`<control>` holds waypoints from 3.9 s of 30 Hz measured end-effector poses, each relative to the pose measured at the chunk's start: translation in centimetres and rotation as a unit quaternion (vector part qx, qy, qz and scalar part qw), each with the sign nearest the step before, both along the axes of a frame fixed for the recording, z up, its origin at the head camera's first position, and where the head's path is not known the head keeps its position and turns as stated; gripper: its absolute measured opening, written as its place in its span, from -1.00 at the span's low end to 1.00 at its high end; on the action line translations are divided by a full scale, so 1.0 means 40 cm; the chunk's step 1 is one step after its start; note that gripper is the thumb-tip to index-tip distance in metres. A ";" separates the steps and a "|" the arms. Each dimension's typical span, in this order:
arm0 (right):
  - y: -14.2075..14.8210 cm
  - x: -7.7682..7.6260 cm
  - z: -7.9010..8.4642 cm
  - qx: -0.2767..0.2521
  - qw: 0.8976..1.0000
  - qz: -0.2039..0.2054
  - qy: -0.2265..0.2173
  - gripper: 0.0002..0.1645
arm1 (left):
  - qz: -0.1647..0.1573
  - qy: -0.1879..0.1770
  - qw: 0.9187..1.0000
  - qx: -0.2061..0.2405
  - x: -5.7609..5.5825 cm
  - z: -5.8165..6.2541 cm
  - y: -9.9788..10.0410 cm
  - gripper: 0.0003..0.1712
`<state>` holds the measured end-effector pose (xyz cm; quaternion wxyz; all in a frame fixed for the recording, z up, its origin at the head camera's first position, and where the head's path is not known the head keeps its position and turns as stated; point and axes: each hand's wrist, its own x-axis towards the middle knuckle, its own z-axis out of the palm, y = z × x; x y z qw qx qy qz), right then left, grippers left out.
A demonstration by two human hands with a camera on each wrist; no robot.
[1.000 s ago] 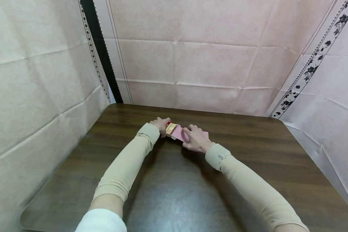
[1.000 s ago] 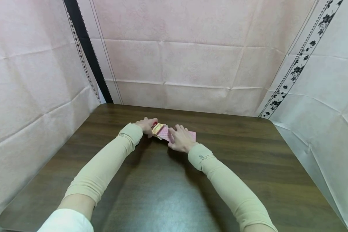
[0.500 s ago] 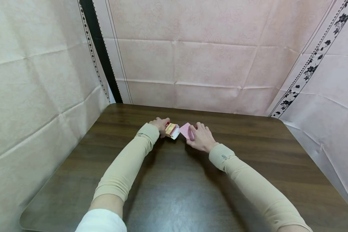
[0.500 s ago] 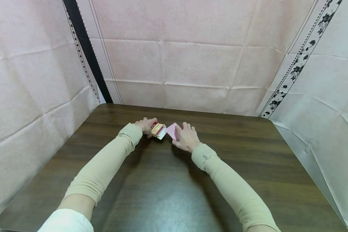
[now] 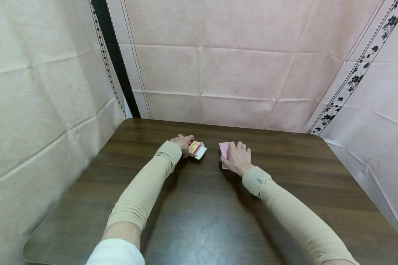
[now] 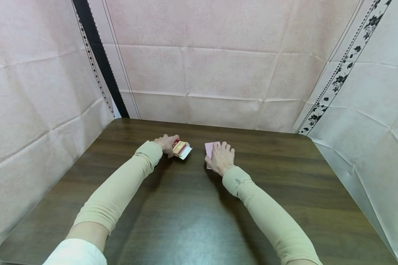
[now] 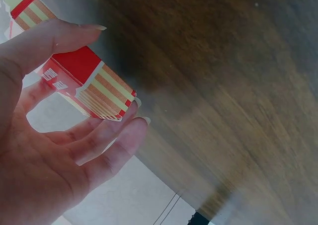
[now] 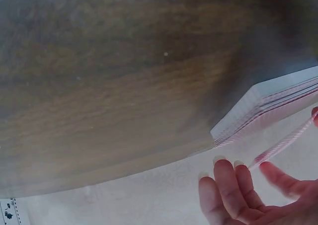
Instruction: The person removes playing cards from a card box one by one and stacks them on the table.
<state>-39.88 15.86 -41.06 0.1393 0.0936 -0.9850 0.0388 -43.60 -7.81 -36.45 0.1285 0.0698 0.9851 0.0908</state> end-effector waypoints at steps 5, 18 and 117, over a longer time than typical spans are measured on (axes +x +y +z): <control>-0.002 0.000 -0.002 -0.005 1.000 -0.019 -0.004 -0.34 | 0.003 -0.006 1.000 0.000 -0.005 -0.001 0.002 -0.18; -0.003 0.008 -0.006 0.026 0.997 -0.041 -0.064 -0.24 | 0.005 -0.012 1.000 -0.001 -0.010 -0.004 0.003 -0.16; -0.055 0.000 0.029 0.005 0.983 0.177 -0.042 -0.38 | 0.008 -0.017 1.000 -0.001 -0.015 -0.009 0.001 -0.17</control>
